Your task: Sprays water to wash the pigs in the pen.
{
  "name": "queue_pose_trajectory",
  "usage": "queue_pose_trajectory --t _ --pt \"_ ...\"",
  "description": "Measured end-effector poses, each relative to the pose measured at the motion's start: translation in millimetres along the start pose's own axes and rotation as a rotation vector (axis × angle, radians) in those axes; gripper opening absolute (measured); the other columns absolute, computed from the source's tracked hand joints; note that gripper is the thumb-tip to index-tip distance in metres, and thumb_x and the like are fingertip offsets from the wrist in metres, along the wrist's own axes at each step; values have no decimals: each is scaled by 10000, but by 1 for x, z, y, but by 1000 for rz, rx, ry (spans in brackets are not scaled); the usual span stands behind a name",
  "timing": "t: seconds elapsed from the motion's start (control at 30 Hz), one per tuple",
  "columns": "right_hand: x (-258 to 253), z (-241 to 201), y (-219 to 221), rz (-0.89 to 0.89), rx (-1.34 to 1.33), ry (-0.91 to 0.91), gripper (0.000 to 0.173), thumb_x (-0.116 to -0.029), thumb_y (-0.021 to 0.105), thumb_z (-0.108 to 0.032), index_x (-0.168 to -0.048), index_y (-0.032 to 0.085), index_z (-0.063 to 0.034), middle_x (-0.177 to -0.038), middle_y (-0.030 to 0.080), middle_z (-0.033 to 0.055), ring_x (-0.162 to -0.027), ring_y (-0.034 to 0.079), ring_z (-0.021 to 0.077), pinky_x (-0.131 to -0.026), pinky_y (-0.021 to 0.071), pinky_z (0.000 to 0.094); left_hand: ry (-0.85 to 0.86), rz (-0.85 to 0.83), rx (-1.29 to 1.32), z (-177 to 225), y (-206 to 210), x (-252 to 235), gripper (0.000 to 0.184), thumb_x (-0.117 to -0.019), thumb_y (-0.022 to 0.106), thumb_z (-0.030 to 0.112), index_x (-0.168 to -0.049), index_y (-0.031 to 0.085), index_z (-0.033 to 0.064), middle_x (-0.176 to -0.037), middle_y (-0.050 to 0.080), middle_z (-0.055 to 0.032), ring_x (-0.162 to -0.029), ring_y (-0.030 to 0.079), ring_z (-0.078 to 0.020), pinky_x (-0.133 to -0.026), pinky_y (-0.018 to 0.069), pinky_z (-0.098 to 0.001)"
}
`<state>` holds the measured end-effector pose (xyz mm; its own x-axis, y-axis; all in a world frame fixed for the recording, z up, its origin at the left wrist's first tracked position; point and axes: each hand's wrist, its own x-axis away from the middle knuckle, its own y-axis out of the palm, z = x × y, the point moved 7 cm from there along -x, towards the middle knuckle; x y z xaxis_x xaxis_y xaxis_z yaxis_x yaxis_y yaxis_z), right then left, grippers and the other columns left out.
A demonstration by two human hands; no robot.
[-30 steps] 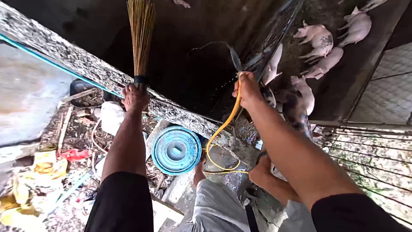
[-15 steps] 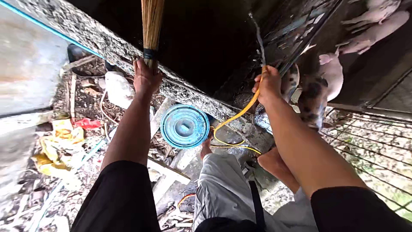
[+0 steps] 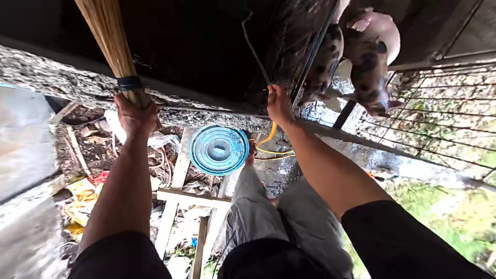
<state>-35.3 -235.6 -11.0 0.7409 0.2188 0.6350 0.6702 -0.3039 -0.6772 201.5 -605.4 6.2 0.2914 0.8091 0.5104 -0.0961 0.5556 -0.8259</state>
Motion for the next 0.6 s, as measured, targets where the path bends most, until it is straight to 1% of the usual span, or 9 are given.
queue_pose_trajectory --t 0.03,0.1,0.17,0.2,0.3,0.4,0.5,0.57,0.6 --pt "0 -2 4 13 24 -9 464 -1123 300 -308 -1518 470 -132 -1261 679 190 -1134 671 385 -944 517 601 4 5 2 -1 0 1 861 -841 776 300 -1513 315 25 -1363 555 -332 -1244 576 -504 -996 453 -704" --pt "-3 -1 11 55 41 -16 459 -1114 318 -324 -1512 482 -164 -1182 712 175 -1069 695 384 -882 533 600 11 24 -14 0 -1 0 845 -833 774 292 -1500 331 22 -1341 568 -334 -1244 575 -503 -998 449 -703" --pt "-5 0 13 51 42 4 445 -1108 352 -330 -1512 477 -192 -1118 726 163 -1034 704 375 -856 537 590 14 43 -13 1 0 -2 844 -833 775 294 -1499 328 29 -1347 566 -327 -1260 566 -491 -1014 439 -693" --pt "-6 0 13 38 49 8 442 -1106 357 -329 -1512 478 -202 -1112 728 160 -1033 704 373 -848 538 589 14 54 -1 0 0 -1 850 -835 778 284 -1506 320 34 -1348 566 -328 -1260 566 -492 -1014 439 -692" --pt "-5 -1 17 4 72 9 461 -1106 326 -333 -1544 447 -252 -1177 719 152 -1078 690 382 -847 524 608 10 110 10 -6 1 2 874 -823 780 285 -1525 312 58 -1349 583 -294 -1244 590 -454 -1000 465 -669" --pt "-3 -2 18 -16 86 11 488 -1109 308 -329 -1590 392 -299 -1261 697 157 -1137 671 389 -883 513 619 27 147 21 -10 4 6 886 -833 762 301 -1546 287 72 -1352 596 -261 -1238 609 -415 -1003 487 -630" --pt "-3 -3 16 41 88 18 482 -1106 304 -338 -1581 389 -336 -1241 703 155 -1114 677 402 -848 519 627 59 174 34 -9 4 3 890 -845 762 313 -1550 283 56 -1337 606 -268 -1224 619 -425 -1003 491 -634" --pt "-3 -4 15 84 80 -5 478 -1095 332 -311 -1565 414 -325 -1250 699 158 -1103 678 413 -832 517 643 71 179 33 -10 5 3 880 -829 770 303 -1529 309 36 -1335 605 -273 -1228 618 -425 -1003 494 -634" --pt "-1 -2 15 95 74 -24 473 -1091 351 -296 -1556 433 -301 -1258 694 165 -1103 678 417 -835 518 650 67 165 29 -11 5 4 885 -833 775 304 -1533 306 34 -1355 591 -277 -1248 607 -425 -1020 486 -632"
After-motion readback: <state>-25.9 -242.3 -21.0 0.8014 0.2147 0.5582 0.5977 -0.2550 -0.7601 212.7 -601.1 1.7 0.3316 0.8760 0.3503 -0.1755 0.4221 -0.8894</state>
